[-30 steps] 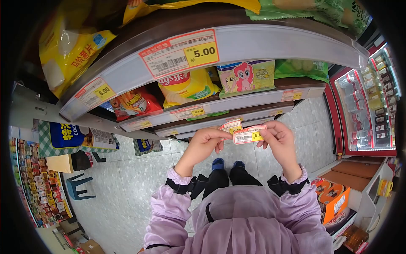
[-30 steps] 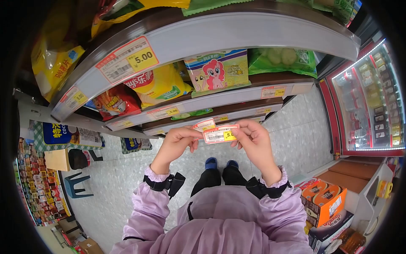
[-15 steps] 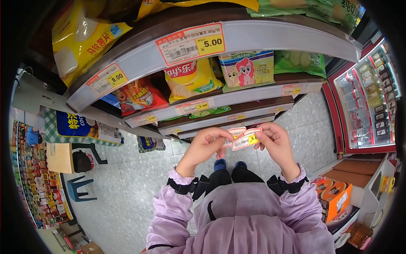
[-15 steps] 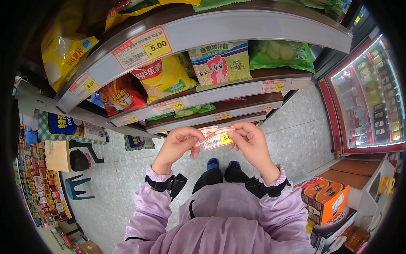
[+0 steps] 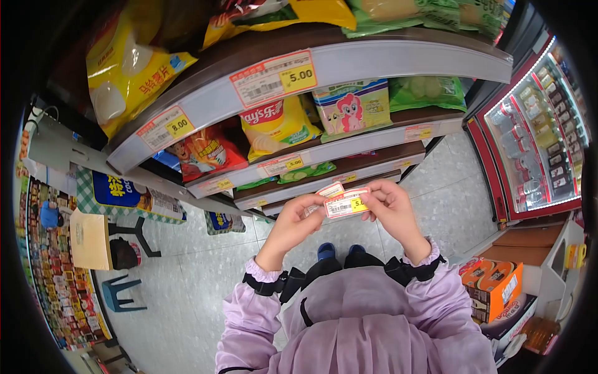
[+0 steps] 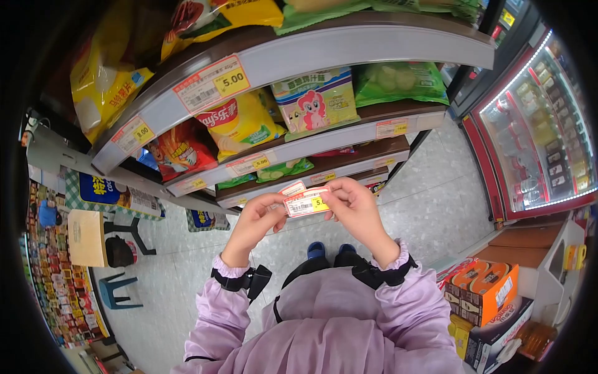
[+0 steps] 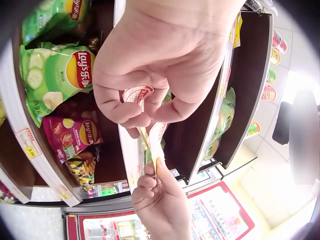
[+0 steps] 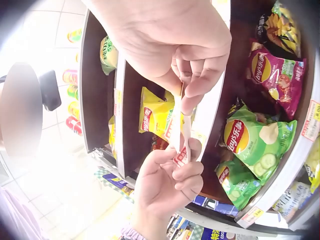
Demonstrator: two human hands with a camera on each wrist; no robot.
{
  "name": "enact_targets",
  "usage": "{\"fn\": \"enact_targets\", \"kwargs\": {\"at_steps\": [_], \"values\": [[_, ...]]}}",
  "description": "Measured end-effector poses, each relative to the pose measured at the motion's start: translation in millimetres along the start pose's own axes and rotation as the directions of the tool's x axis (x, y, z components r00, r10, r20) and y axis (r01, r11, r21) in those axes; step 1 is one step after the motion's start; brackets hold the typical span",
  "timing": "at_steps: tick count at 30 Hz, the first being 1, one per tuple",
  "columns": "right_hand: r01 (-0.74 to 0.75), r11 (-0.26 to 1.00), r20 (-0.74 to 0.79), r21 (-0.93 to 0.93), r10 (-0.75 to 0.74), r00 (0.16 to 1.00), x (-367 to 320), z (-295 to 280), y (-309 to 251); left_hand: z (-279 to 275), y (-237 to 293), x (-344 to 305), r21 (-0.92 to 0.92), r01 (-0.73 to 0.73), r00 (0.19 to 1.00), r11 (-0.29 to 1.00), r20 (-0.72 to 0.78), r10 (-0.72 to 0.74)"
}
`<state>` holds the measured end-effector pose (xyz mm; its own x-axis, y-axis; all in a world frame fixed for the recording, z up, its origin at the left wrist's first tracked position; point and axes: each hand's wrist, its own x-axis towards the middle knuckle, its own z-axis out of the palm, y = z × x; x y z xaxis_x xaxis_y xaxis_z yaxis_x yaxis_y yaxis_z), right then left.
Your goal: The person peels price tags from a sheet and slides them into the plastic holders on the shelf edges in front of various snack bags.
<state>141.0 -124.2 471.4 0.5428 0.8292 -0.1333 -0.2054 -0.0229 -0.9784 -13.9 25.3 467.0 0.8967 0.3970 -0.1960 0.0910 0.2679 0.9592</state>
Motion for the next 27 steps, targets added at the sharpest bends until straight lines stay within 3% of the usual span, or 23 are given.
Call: {"fn": "enact_targets", "kwargs": {"at_steps": [7,11,18,23,27], "values": [[0.011,1.0,0.034,-0.021,-0.01,0.999,-1.9,4.3,-9.5,9.0,14.3,2.2,0.128,0.023,0.999,0.992,-0.046,-0.017],[0.035,0.999,0.035,0.0,-0.035,0.999,-0.5,3.6,-15.2,10.6,14.7,6.7,0.119,-0.037,0.995,0.992,-0.091,0.048],[0.174,0.969,0.055,-0.173,-0.167,0.984,2.1,-7.7,-30.6,17.6,44.1,0.2,0.129,-0.058,0.993,0.99,-0.097,0.071],[0.186,0.961,0.057,-0.206,-0.178,0.982,2.6,-7.1,-46.8,19.4,54.9,1.1,0.355,-0.19,0.964,0.915,-0.11,0.243],[0.21,0.956,0.076,-0.206,-0.198,0.977,1.6,-5.9,-59.6,23.2,64.5,-2.5,0.331,-0.228,0.953,0.916,-0.115,0.279]]}}
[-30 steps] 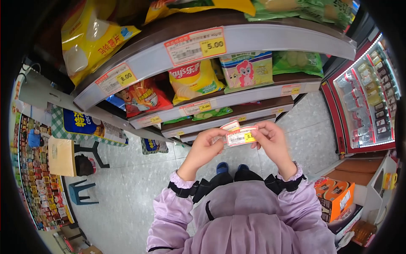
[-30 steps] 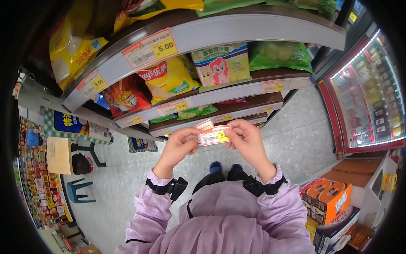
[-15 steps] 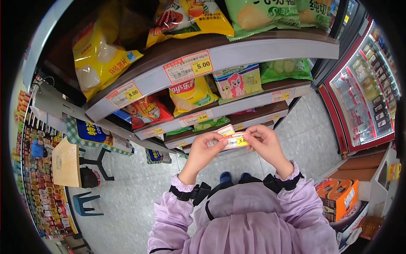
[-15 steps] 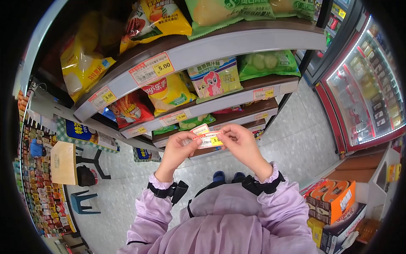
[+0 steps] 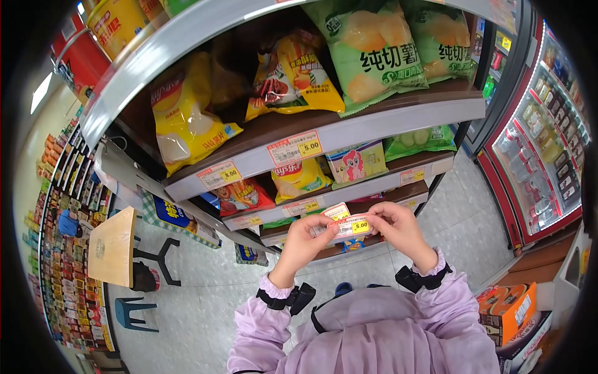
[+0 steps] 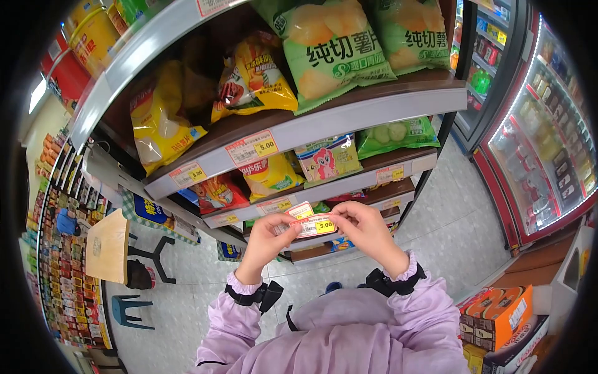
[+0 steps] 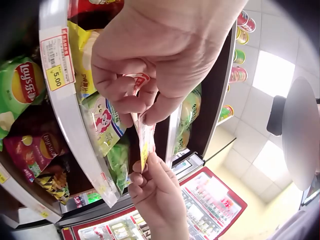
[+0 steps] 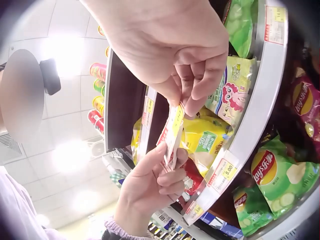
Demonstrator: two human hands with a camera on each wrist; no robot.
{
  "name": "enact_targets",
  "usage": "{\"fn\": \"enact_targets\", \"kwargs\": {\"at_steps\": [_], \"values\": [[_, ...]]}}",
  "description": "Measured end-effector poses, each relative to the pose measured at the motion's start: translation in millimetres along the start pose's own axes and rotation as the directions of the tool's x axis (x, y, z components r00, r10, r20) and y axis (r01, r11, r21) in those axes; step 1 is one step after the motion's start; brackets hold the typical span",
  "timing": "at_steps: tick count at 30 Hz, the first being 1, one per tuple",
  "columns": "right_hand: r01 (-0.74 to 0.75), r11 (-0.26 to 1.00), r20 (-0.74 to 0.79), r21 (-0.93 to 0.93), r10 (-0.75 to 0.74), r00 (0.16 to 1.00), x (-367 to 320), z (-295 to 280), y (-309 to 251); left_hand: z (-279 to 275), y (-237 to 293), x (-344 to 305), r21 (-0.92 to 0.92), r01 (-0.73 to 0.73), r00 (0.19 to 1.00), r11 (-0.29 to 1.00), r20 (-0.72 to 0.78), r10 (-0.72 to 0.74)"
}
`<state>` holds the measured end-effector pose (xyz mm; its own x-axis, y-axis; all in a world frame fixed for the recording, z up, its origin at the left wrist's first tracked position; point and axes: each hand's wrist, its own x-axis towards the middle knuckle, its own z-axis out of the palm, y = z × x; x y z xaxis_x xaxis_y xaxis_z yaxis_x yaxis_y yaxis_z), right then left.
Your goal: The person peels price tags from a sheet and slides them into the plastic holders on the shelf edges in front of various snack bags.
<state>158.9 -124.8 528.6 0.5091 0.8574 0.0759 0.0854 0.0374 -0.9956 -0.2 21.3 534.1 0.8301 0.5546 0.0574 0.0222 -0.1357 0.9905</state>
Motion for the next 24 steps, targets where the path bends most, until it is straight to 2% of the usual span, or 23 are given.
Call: {"fn": "enact_targets", "kwargs": {"at_steps": [6,9,13,15,16,18,19,22,24], "values": [[0.04,0.999,0.01,0.008,-0.04,0.999,6.1,1.9,-0.2,-1.8,3.9,-0.7,-0.017,-0.026,0.999,1.0,-0.038,0.026],[0.096,0.989,0.029,-0.114,-0.093,0.995,9.6,0.3,-4.5,-3.6,5.2,-1.1,0.033,-0.013,0.998,0.999,-0.056,0.015],[0.147,0.977,0.029,-0.154,-0.144,0.989,12.6,1.0,-22.2,-5.8,5.9,-0.7,0.07,0.073,0.996,0.995,-0.057,-0.069],[0.357,0.874,0.089,-0.33,-0.347,0.934,15.3,1.9,-25.0,-3.6,2.6,1.9,0.118,-0.068,0.995,0.991,-0.06,0.075],[0.357,0.874,0.093,-0.329,-0.347,0.933,16.7,0.6,-26.6,-2.7,2.4,3.0,0.117,-0.066,0.995,0.991,-0.064,0.074],[0.46,0.715,0.247,-0.526,-0.39,0.887,18.9,-2.0,-30.2,-1.7,2.0,5.8,0.186,-0.155,0.987,0.97,-0.015,0.16],[0.422,0.721,0.261,-0.55,-0.331,0.907,18.3,-1.8,-33.2,-1.4,3.3,6.3,0.186,-0.149,0.988,0.971,-0.019,0.155],[0.437,0.682,0.27,-0.586,-0.344,0.899,17.8,-1.2,-26.3,-0.9,7.4,4.4,0.185,-0.063,0.998,0.981,0.035,0.057],[0.406,0.703,0.249,-0.584,-0.321,0.914,14.1,-0.2,-22.1,0.6,4.4,3.8,0.174,-0.036,0.998,0.984,0.063,0.025]]}}
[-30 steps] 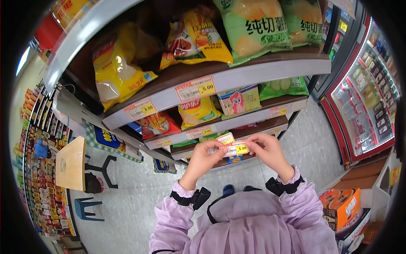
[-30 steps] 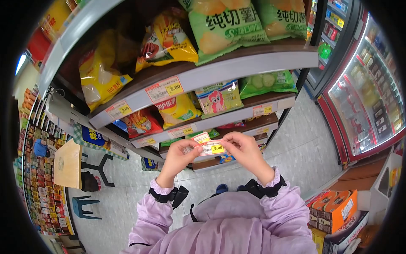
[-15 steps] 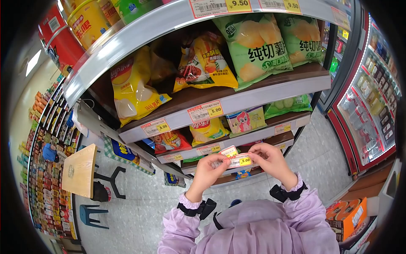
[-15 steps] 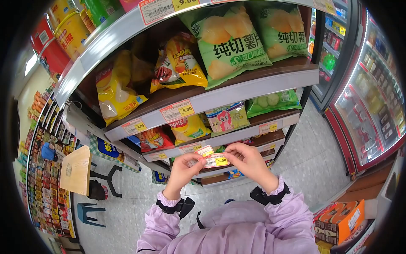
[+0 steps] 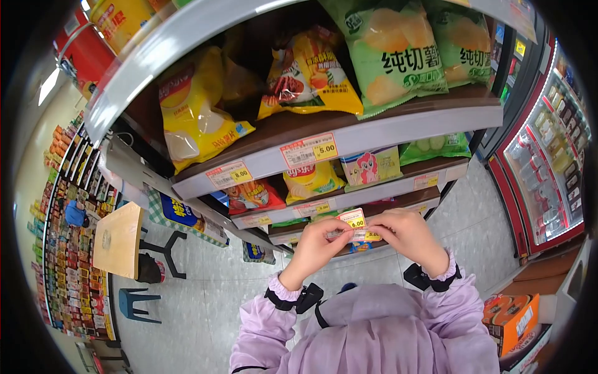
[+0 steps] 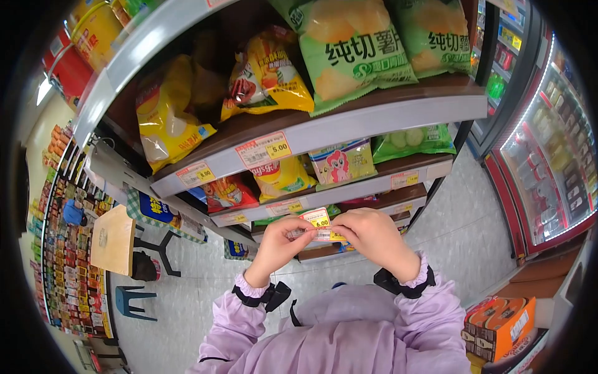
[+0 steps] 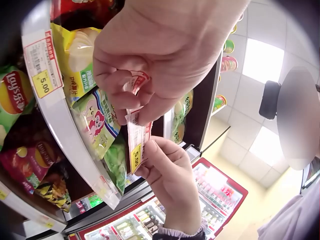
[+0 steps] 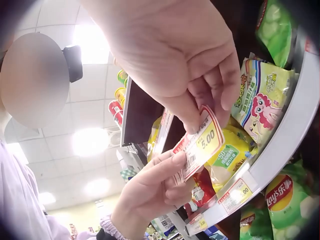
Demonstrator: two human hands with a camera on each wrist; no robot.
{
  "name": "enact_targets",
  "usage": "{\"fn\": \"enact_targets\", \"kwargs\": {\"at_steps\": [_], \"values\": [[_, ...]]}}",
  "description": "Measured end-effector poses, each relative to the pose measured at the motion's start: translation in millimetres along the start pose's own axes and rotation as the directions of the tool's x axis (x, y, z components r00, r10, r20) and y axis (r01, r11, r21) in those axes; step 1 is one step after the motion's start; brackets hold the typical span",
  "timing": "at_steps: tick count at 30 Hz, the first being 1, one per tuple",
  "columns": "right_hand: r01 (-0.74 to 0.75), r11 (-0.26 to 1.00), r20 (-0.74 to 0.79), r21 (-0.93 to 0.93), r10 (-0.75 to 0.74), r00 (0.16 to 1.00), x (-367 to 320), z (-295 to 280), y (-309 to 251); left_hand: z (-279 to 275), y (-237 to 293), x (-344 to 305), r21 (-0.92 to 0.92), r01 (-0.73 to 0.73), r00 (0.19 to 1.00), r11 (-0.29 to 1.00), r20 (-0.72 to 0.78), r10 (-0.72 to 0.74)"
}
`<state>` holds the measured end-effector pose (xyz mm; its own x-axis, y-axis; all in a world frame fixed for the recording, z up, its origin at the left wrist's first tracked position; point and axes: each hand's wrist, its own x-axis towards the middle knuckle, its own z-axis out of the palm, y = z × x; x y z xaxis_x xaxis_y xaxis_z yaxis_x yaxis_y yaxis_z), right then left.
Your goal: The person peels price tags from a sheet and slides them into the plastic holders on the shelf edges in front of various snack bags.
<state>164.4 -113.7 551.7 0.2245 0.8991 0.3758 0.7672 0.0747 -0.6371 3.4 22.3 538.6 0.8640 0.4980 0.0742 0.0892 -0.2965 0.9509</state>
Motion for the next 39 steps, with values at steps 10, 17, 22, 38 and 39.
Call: {"fn": "enact_targets", "kwargs": {"at_steps": [10,17,22,38,39], "values": [[-0.099,0.993,0.013,0.065,0.098,0.995,-7.4,18.3,13.5,2.4,-30.0,1.8,0.016,-0.006,0.999,1.0,0.033,0.005],[-0.148,0.988,0.0,0.046,0.148,0.989,-11.3,35.3,18.7,2.4,-47.9,0.6,-0.171,0.17,0.985,0.97,0.071,-0.16],[-0.189,0.981,0.019,0.042,0.189,0.982,-20.7,59.8,19.3,-1.8,-70.1,-11.2,-0.128,0.203,0.976,0.971,0.105,-0.19],[-0.386,0.919,0.148,0.079,0.372,0.916,-32.9,96.7,25.1,-14.9,-114.3,-27.6,-0.164,0.345,0.931,0.924,0.186,-0.315],[-0.395,0.914,0.166,0.089,0.378,0.911,-33.8,97.6,27.2,-14.3,-116.7,-27.8,-0.194,0.379,0.919,0.905,0.191,-0.344]]}}
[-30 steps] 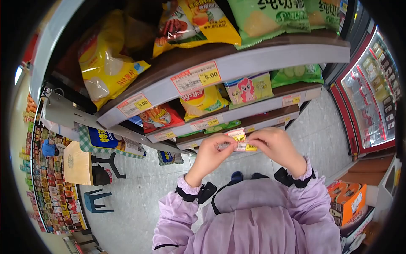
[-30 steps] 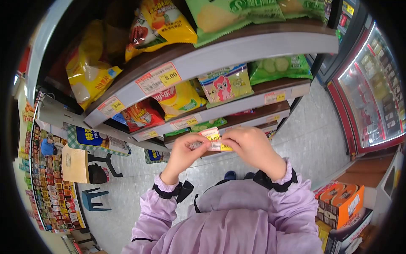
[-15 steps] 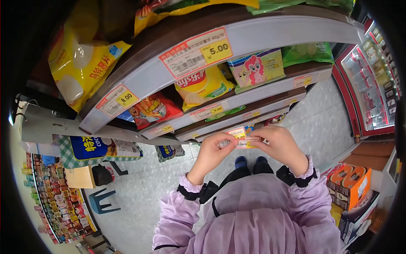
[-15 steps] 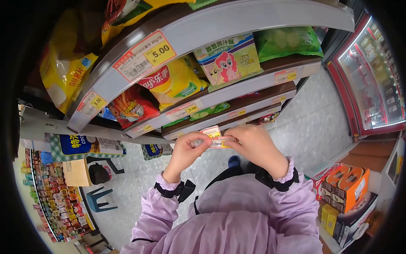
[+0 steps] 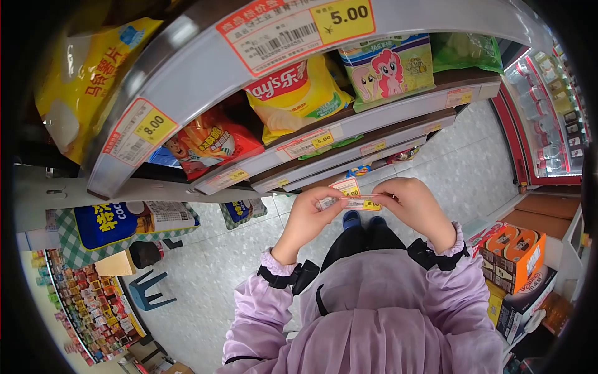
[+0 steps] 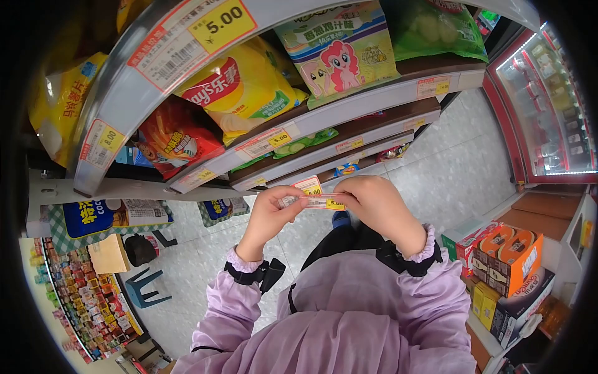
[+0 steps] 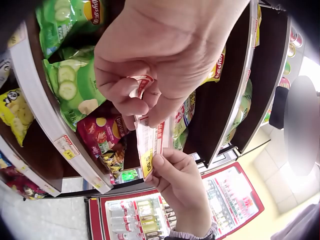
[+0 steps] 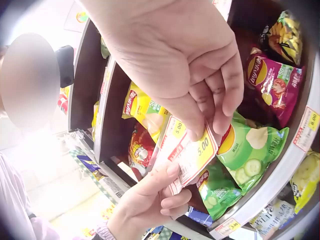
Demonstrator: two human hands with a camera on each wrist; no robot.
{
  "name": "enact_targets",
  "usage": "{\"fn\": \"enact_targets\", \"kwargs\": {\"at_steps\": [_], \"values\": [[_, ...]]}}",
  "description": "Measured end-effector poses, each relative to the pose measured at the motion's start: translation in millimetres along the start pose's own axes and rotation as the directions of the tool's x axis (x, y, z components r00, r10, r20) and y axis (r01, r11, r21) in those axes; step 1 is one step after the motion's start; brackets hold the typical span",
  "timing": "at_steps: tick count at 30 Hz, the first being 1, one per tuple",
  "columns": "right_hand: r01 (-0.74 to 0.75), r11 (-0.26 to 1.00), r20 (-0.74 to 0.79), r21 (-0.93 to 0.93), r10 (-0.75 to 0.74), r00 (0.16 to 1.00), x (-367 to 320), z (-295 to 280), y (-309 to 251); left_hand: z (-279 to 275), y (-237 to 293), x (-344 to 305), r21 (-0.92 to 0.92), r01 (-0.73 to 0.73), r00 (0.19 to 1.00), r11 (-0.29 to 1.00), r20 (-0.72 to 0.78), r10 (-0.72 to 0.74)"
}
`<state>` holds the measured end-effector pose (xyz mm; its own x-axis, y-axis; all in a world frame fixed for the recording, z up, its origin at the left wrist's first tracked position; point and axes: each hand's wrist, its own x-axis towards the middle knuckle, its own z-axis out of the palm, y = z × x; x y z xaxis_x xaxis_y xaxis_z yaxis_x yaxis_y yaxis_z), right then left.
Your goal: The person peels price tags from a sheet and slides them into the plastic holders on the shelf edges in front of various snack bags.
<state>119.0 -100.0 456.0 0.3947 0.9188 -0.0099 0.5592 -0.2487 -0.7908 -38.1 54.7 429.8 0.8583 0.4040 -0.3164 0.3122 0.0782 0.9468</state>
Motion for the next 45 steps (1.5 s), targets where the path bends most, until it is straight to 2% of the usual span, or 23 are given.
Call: {"fn": "enact_targets", "kwargs": {"at_steps": [5,7,10,11,13,16,29,31,35,37,41,45], "values": [[-0.041,0.994,0.011,0.105,0.041,0.999,0.8,-1.9,12.7,7.2,-11.1,5.3,-0.117,0.029,0.999,0.993,-0.016,-0.031],[-0.086,0.959,0.012,0.272,0.086,0.996,0.4,-0.8,21.1,12.1,-10.3,6.4,-0.219,0.049,0.998,0.975,-0.03,-0.056],[-0.148,0.923,0.099,0.356,0.12,0.988,-3.1,-4.0,32.4,18.8,-10.4,9.7,-0.204,0.068,0.997,0.977,-0.028,-0.075],[-0.151,0.922,0.1,0.357,0.123,0.987,-4.8,-5.3,34.8,21.6,-10.0,10.5,-0.186,0.082,0.996,0.979,-0.029,-0.089],[-0.177,0.846,0.11,0.503,0.14,0.984,-7.7,-8.0,38.8,27.6,-10.4,12.5,-0.205,0.092,0.995,0.974,-0.028,-0.1],[-0.212,0.81,0.127,0.547,0.17,0.977,-11.6,-13.0,46.0,37.4,-7.5,14.7,-0.231,0.102,0.993,0.968,-0.032,-0.112],[-0.214,0.821,0.14,0.529,0.165,0.976,-24.9,-28.2,79.9,77.7,-19.7,23.4,-0.202,0.079,0.986,0.976,-0.129,-0.107],[-0.175,0.886,0.139,0.43,0.127,0.982,-25.7,-28.1,82.0,79.6,-22.3,24.0,-0.202,0.089,0.985,0.975,-0.131,-0.116],[-0.186,0.907,0.162,0.378,0.133,0.978,-22.2,-23.5,76.5,78.9,-29.3,20.1,-0.19,0.075,0.986,0.979,-0.134,-0.102],[-0.065,0.96,0.078,0.274,0.046,0.996,-21.2,-17.1,75.3,78.2,-33.5,18.9,-0.189,0.086,0.986,0.978,-0.127,-0.111],[-0.029,0.966,0.039,0.259,0.019,0.999,-15.3,-4.3,67.4,69.6,-42.5,17.3,-0.15,0.062,0.989,0.987,-0.127,-0.082],[-0.064,0.969,0.111,0.238,0.039,0.993,-7.1,18.7,65.1,50.2,-49.8,12.5,-0.186,0.065,0.991,0.98,-0.101,-0.085]]}}
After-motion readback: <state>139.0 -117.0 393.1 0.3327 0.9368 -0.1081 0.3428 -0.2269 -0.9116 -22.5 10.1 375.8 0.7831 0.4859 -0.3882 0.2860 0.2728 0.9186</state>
